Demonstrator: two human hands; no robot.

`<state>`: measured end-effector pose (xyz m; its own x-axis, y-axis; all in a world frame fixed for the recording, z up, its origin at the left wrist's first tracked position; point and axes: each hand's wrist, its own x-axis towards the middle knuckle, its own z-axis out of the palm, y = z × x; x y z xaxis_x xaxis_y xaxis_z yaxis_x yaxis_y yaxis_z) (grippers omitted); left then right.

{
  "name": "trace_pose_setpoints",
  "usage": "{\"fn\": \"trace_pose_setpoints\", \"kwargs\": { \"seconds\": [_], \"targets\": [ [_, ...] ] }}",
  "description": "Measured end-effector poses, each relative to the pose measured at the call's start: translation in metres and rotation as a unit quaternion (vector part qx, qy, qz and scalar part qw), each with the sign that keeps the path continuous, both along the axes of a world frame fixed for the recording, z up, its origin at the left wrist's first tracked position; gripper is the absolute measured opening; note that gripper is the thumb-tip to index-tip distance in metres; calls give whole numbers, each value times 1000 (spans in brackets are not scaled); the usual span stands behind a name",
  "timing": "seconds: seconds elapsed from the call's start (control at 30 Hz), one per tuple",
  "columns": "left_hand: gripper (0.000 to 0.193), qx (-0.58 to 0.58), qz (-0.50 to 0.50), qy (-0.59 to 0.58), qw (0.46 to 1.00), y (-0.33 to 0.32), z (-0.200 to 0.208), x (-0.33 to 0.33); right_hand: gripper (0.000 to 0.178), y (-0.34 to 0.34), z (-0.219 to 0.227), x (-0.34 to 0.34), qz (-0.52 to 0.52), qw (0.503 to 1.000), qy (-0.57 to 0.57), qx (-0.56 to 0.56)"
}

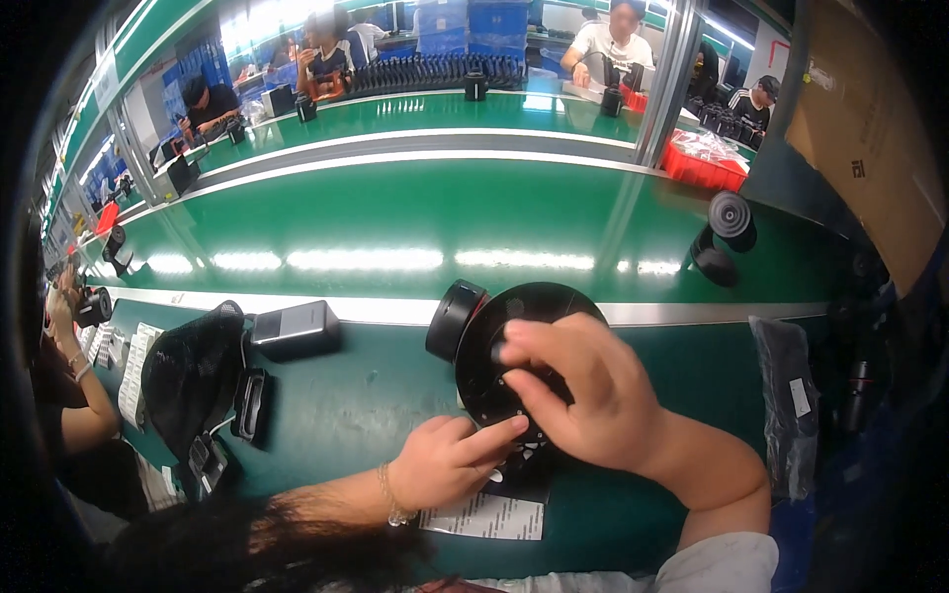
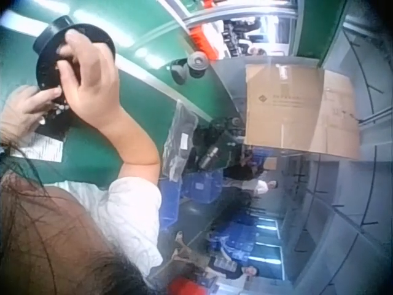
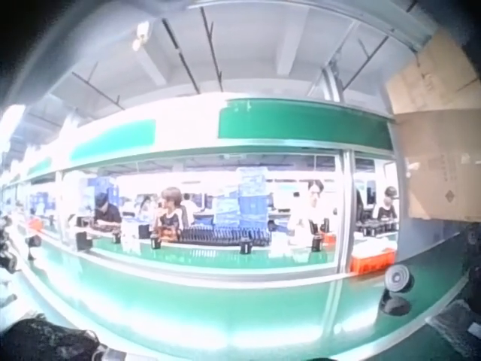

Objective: The person assembles the base of an electronic device by connecting wires and tightening screws with a screwdriver at a factory workbench.

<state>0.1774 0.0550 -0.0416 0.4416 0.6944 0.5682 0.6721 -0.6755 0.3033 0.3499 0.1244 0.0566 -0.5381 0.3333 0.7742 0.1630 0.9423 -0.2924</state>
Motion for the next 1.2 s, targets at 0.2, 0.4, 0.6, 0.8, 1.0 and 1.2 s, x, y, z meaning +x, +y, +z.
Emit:
{"fn": "trace_pose_setpoints", "kwargs": {
  "seconds": [0.2, 0.4, 0.6, 0.8, 1.0, 1.2],
  "targets": [
    [50, 67, -13, -7, 998, 3, 3, 4, 48, -10, -8, -12, 34, 987, -47, -153],
    [45, 66, -9, -12, 998, 3, -3, 3, 48, -12, -11, -15, -14, 992, -91, -83],
    [33, 45, -5, -73, 996, 2, -3, 5, 49, -30, -9, -7, -106, 964, -169, 173],
    [56, 28, -12, 0, 1000, 2, -8, 2, 35, -20, -13, 27, -181, 982, -57, 27],
    [53, 42, -1, -1, 999, 3, -6, 4, 13, 9, -32, 63, -175, 973, 73, -134],
    [52, 53, 5, 1, 999, 4, -2, 5, 10, 13, -37, 62, -113, 960, 99, -237]
  ]
}}
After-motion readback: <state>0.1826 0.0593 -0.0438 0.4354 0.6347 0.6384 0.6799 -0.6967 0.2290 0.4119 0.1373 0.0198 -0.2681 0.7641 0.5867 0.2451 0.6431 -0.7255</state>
